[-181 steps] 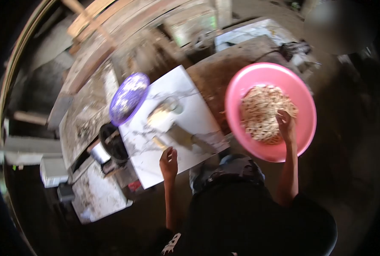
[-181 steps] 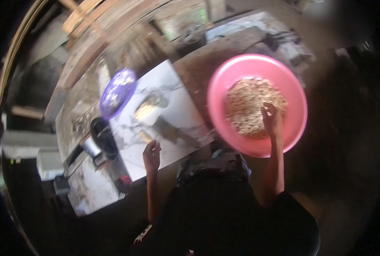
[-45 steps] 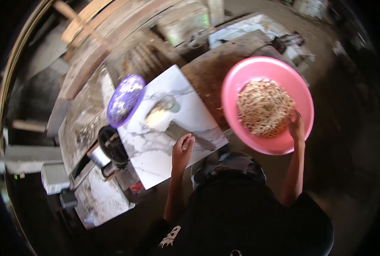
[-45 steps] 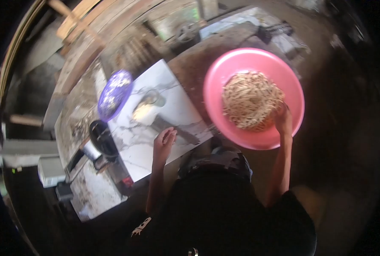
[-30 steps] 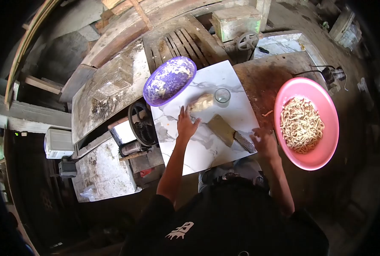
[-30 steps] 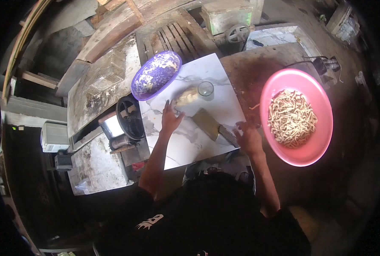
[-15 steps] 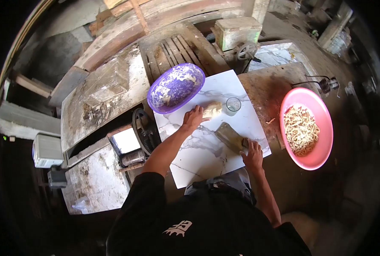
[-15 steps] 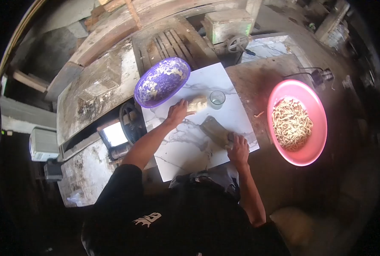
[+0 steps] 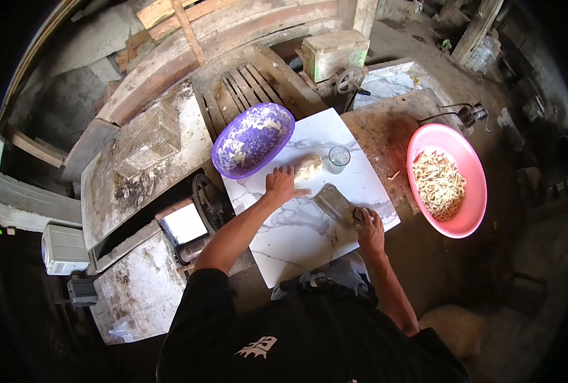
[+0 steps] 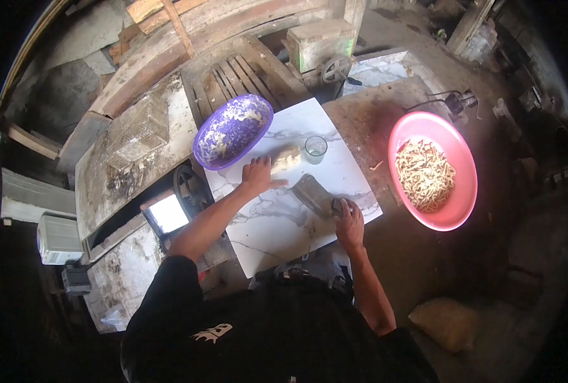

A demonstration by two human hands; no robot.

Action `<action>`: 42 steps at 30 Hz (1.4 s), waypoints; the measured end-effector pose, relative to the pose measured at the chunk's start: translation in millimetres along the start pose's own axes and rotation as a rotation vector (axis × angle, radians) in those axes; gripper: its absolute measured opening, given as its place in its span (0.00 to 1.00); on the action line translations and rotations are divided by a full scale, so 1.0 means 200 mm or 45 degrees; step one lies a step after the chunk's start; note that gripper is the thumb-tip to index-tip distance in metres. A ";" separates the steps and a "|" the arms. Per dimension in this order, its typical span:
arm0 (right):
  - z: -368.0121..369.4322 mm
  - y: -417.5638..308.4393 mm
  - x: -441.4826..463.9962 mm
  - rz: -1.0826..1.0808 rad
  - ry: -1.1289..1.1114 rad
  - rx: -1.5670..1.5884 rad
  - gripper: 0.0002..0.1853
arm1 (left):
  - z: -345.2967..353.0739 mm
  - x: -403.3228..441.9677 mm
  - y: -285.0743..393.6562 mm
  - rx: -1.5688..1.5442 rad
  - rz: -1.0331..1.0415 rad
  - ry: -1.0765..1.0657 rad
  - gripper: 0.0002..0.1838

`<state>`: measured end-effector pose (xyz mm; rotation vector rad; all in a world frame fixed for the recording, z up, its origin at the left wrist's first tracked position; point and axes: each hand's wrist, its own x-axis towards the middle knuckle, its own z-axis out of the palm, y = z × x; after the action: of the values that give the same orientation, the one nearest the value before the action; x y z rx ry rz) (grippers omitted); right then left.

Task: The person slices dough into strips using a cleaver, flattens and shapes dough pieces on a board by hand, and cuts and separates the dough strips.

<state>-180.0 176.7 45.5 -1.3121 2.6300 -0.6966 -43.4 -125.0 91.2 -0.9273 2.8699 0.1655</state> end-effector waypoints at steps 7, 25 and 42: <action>0.05 0.04 -0.01 0.035 0.086 -0.064 0.28 | 0.38 0.08 0.05 -0.201 0.006 0.599 0.44; -0.12 -0.26 -0.12 0.363 -0.442 0.315 0.30 | 0.47 0.02 -0.02 -0.273 -0.080 0.523 0.40; 0.00 -0.46 0.09 -0.096 -0.281 0.283 0.16 | 0.48 -0.16 -0.04 -0.824 -0.066 0.940 0.19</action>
<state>-124.8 115.2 88.1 -1.3431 2.2699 -0.7793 -5.8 -99.5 0.5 -1.4018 3.5192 0.9837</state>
